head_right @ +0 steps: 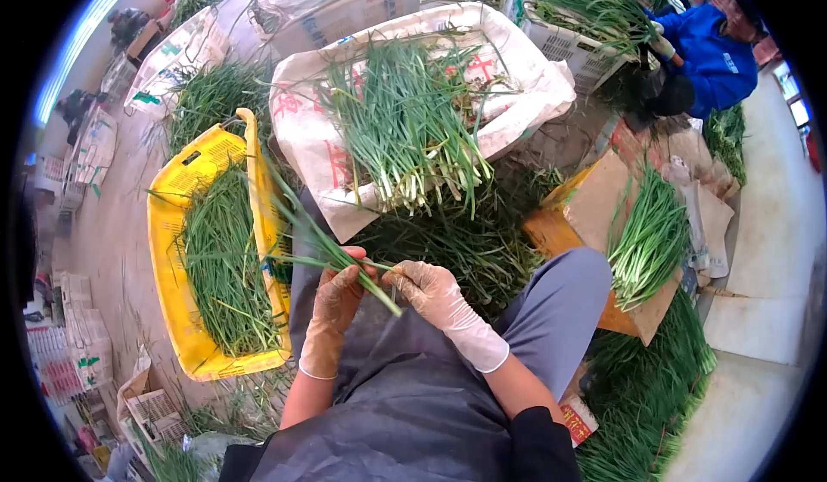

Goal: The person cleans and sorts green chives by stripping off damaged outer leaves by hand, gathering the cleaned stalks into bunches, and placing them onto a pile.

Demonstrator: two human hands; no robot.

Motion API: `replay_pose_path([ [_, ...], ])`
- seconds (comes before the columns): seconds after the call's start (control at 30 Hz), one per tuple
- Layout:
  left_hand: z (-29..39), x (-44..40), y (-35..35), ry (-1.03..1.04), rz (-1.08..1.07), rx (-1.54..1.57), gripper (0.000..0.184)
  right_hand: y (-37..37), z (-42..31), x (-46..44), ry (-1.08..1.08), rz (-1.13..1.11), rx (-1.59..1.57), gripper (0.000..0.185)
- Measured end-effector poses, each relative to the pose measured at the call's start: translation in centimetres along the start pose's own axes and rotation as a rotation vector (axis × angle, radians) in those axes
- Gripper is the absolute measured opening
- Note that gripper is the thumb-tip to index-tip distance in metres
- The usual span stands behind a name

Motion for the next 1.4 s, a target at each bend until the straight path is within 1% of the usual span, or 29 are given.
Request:
replay_pose_path([
  [0.07,0.0,0.2,-0.6,-0.041,0.048,0.058,0.038,0.1,-0.5,0.4,-0.019,-0.079,-0.105,0.015],
  [0.1,0.4,0.0,-1.4,-0.023,0.066,-0.01,0.041,-1.0,-0.4,0.7,0.017,-0.068,-0.17,0.014],
  [0.13,1.1,0.0,-2.2,-0.005,0.085,-0.078,0.044,-2.8,0.2,1.0,0.071,-0.026,-0.119,0.016],
  [0.17,2.4,0.2,-3.3,0.054,0.159,-0.092,0.049,-4.7,1.7,1.2,0.222,-0.02,0.014,0.022],
  [0.2,3.6,0.4,-5.1,0.147,0.207,-0.061,0.043,-7.5,5.1,1.3,0.447,0.011,0.371,0.028],
  [0.23,5.3,1.0,-6.3,0.203,0.308,-0.011,0.045,-9.9,7.5,0.9,0.469,-0.012,0.948,0.029],
  [0.27,6.8,1.9,-7.4,0.253,0.409,0.041,0.047,-11.4,9.8,1.1,0.741,-0.074,1.4,0.025],
  [0.33,9.6,2.5,-10.1,0.343,0.428,-0.033,0.053,-9.3,0.9,0.3,0.149,0.473,1.305,0.02],
  [0.4,10.5,2.2,-9.5,0.361,0.469,-0.108,0.058,-5.4,-6.2,-2.2,-0.328,0.634,1.092,0.015],
  [0.47,10.3,0.9,-9.1,0.274,0.508,-0.28,0.056,-1.6,-9.3,-5.8,-0.446,0.601,1.236,0.011],
  [0.53,10.0,-0.4,-6.4,0.305,0.513,-0.227,0.048,-1.3,-5.6,-12.2,-0.229,0.647,1.534,0.012],
  [0.57,9.1,-0.9,-6.1,0.25,0.481,-0.165,0.043,-1.5,-5.4,-13.9,-0.089,0.617,1.609,0.013],
  [0.6,8.3,-1.6,-5.9,0.199,0.447,-0.1,0.038,-1.9,-5.5,-13.8,-0.092,0.62,1.613,0.013],
  [0.67,6.3,-2.4,-6.0,0.132,0.398,-0.002,0.028,-3.3,-7.8,-11.1,-0.341,0.684,1.154,0.011],
  [0.7,5.3,-2.6,-5.5,0.102,0.339,0.06,0.025,-3.7,-8.2,-9.6,-0.388,0.673,0.927,0.009],
  [0.73,4.3,-2.9,-5.1,0.07,0.333,0.064,0.025,-3.5,-9.1,-7.6,-0.4,0.658,0.854,0.009],
  [0.8,2.2,-3.7,-3.0,-0.057,0.346,0.029,0.025,-2.9,-6.8,-5.2,-0.394,0.613,0.718,0.011],
  [0.87,-1.4,-4.2,-3.2,-0.128,0.463,0.039,0.026,-0.9,-3.3,-3.2,-0.331,0.469,0.45,0.013],
  [0.9,-2.0,-4.7,-2.1,-0.17,0.342,0.091,0.019,0.3,-1.9,-2.1,-0.264,0.401,0.382,0.014],
  [0.93,-3.2,-4.6,-3.1,-0.19,0.359,0.089,0.02,1.1,-0.7,-1.4,-0.199,0.334,0.312,0.016],
  [0.97,-3.4,-4.2,-2.9,-0.176,0.382,0.055,0.019,1.3,0.6,-1.4,-0.002,0.223,0.553,0.023],
  [1.0,-3.6,-3.9,-2.6,-0.167,0.401,0.019,0.018,1.2,1.3,-1.6,0.002,0.23,0.549,0.023],
  [1.07,-4.4,-2.9,-2.2,-0.211,0.362,0.011,0.018,0.3,2.6,-2.6,-0.024,0.311,0.19,0.028],
  [1.1,-4.7,-2.6,-1.9,-0.238,0.33,0.009,0.018,-0.1,2.8,-2.8,0.092,0.238,0.082,0.025],
  [1.13,-4.7,-2.5,-1.8,-0.235,0.33,0.006,0.018,-0.2,3.0,-2.9,0.087,0.237,0.08,0.025],
  [1.23,-3.8,-2.0,-1.8,-0.181,0.356,-0.04,0.021,-0.1,3.9,-2.9,0.022,0.223,-0.249,0.017],
  [1.27,-3.6,-2.0,-1.7,-0.179,0.355,-0.042,0.021,-0.5,3.9,-2.4,0.019,0.222,-0.251,0.017],
  [1.33,-2.3,-1.8,-2.3,-0.048,0.479,0.008,0.023,-3.4,3.6,-0.7,-0.022,0.394,-0.233,0.019],
  [1.4,-0.8,-2.1,-3.9,0.044,0.389,-0.027,0.026,-7.2,5.0,0.7,0.156,0.361,0.418,0.023],
])
Point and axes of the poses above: each hand's wrist, its own x-axis away from the middle knuckle, its own y-axis out of the palm, z = x × y, the point moved 7 cm from there along -x, towards the middle knuckle, and after that the axes turned 5 degrees about -z, right-handed, at the moved point
